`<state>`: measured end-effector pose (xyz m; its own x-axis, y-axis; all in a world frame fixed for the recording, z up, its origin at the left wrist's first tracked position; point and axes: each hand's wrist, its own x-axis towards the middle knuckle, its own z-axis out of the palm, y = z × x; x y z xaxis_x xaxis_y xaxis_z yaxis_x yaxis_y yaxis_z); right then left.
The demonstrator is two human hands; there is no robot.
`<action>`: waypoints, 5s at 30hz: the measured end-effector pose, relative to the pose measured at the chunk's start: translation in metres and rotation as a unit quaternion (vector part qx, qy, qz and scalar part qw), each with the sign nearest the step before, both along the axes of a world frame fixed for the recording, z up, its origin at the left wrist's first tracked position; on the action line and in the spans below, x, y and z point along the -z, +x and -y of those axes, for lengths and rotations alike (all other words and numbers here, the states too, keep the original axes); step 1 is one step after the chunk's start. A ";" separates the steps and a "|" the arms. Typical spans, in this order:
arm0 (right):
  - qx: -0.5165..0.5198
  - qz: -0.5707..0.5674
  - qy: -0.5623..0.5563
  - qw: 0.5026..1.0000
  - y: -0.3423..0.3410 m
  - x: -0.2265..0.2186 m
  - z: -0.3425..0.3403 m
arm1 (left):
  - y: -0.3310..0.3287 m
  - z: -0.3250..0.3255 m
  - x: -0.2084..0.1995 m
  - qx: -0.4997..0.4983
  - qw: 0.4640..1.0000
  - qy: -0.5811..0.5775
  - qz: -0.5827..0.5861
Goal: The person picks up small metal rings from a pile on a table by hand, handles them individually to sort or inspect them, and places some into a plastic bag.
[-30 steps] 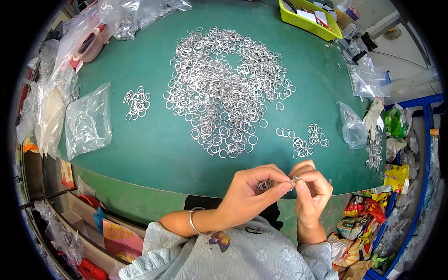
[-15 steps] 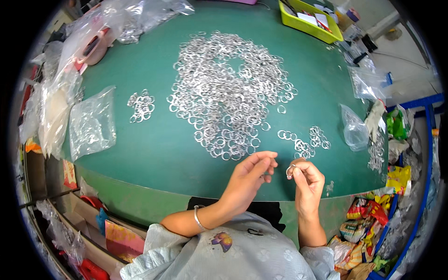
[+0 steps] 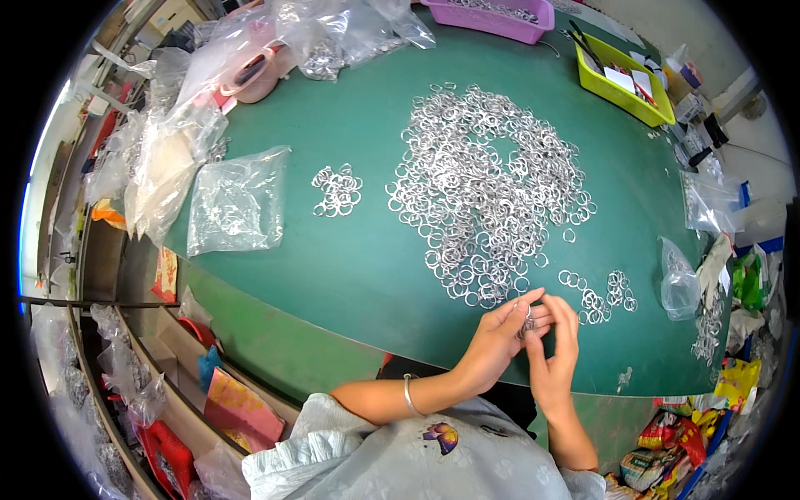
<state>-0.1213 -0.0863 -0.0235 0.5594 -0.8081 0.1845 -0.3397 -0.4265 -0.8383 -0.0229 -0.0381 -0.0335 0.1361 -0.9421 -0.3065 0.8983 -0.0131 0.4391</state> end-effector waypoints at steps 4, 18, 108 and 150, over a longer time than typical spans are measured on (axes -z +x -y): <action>-0.062 -0.076 -0.132 0.986 0.007 0.006 -0.002 | 0.002 -0.006 -0.011 -0.050 0.998 0.006 -0.024; 0.085 0.307 0.312 0.895 0.022 0.015 -0.023 | -0.025 0.001 -0.010 -0.036 0.921 -0.051 0.385; 0.011 0.030 -0.036 0.999 0.026 0.027 0.184 | 0.148 0.073 0.015 -0.059 0.580 -0.002 0.813; -0.250 0.073 -0.157 0.953 -0.099 0.082 -0.053 | 0.047 -0.078 -0.012 0.048 0.614 -0.289 0.733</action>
